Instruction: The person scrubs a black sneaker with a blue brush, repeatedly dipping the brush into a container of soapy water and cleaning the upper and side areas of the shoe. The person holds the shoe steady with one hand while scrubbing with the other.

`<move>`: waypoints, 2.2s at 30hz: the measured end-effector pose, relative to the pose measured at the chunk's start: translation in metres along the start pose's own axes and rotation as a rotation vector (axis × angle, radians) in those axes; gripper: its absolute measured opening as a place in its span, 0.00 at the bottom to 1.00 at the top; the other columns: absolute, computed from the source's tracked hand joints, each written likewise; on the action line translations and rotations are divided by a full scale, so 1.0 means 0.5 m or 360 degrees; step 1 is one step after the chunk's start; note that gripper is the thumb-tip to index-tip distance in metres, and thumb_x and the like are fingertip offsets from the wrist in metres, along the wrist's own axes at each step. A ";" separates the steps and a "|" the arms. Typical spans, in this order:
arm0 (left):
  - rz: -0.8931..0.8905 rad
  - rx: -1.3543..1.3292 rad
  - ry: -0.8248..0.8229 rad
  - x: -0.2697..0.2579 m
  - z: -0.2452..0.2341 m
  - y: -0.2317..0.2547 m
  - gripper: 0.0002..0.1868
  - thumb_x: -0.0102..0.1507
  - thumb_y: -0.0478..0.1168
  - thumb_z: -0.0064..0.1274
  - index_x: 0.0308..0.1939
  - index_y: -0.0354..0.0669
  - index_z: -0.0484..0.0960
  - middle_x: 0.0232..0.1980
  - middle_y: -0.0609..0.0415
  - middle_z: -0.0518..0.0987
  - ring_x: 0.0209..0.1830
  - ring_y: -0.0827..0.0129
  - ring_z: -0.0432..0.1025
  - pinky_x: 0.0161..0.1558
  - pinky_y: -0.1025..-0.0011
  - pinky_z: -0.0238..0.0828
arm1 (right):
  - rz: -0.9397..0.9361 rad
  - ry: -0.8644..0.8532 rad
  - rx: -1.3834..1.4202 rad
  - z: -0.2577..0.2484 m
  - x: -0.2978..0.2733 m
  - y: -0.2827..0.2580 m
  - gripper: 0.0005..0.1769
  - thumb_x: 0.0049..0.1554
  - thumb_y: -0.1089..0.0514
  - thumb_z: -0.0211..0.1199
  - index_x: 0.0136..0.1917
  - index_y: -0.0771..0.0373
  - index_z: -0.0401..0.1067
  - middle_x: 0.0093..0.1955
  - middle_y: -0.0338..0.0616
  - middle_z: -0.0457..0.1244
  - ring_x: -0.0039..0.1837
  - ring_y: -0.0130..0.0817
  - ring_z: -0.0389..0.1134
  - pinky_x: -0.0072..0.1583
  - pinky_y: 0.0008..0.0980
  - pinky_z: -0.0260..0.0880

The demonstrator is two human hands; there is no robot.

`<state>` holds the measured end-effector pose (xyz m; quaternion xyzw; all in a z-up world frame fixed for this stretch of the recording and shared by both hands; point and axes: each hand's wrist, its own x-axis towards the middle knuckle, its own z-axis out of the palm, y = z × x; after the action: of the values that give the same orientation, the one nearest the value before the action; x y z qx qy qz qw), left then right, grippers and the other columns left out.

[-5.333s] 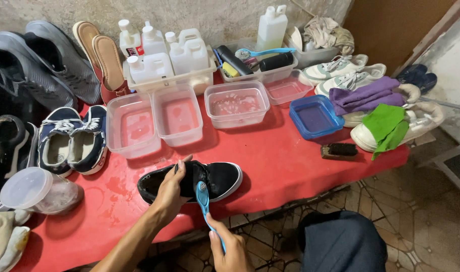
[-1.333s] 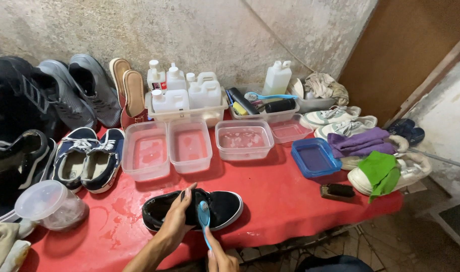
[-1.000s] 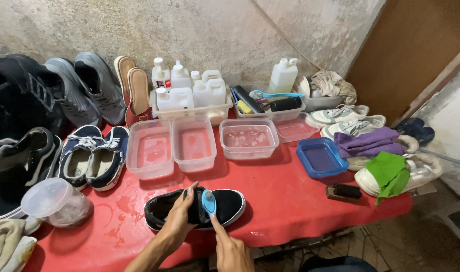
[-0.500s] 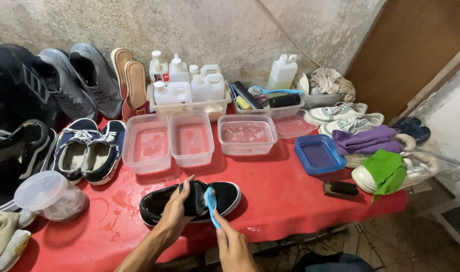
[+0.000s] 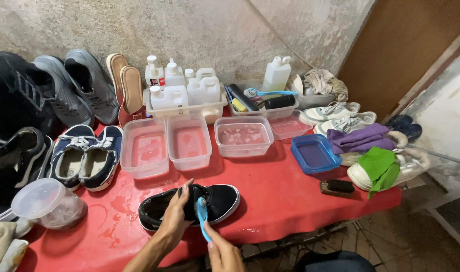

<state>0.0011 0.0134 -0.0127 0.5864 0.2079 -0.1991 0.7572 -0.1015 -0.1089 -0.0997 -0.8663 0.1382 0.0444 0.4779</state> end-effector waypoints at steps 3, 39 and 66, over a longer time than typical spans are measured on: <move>0.0011 0.0043 -0.0068 0.003 -0.008 -0.018 0.33 0.64 0.60 0.39 0.74 0.65 0.71 0.83 0.62 0.61 0.83 0.62 0.56 0.73 0.36 0.50 | -0.0235 -0.0008 0.0137 -0.003 0.027 0.027 0.30 0.62 0.51 0.45 0.76 0.40 0.65 0.58 0.42 0.74 0.56 0.43 0.76 0.58 0.30 0.69; -0.0010 -0.0171 -0.0014 0.014 -0.007 -0.011 0.31 0.66 0.57 0.40 0.74 0.62 0.72 0.73 0.54 0.72 0.67 0.60 0.69 0.62 0.49 0.65 | -0.0248 -0.0090 -0.0223 -0.019 0.073 0.028 0.33 0.62 0.50 0.46 0.79 0.27 0.58 0.36 0.62 0.61 0.44 0.63 0.67 0.47 0.42 0.66; 0.0031 -0.0104 -0.0027 0.016 -0.011 -0.007 0.33 0.64 0.59 0.40 0.73 0.61 0.73 0.82 0.60 0.64 0.80 0.62 0.60 0.70 0.44 0.60 | -0.0067 0.0071 -0.0068 0.008 0.026 0.012 0.34 0.57 0.47 0.48 0.73 0.16 0.67 0.26 0.43 0.59 0.33 0.42 0.66 0.46 0.28 0.69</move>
<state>0.0055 0.0173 -0.0210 0.5616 0.2022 -0.1897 0.7796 -0.0903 -0.1111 -0.1095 -0.8798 0.1297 0.0178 0.4569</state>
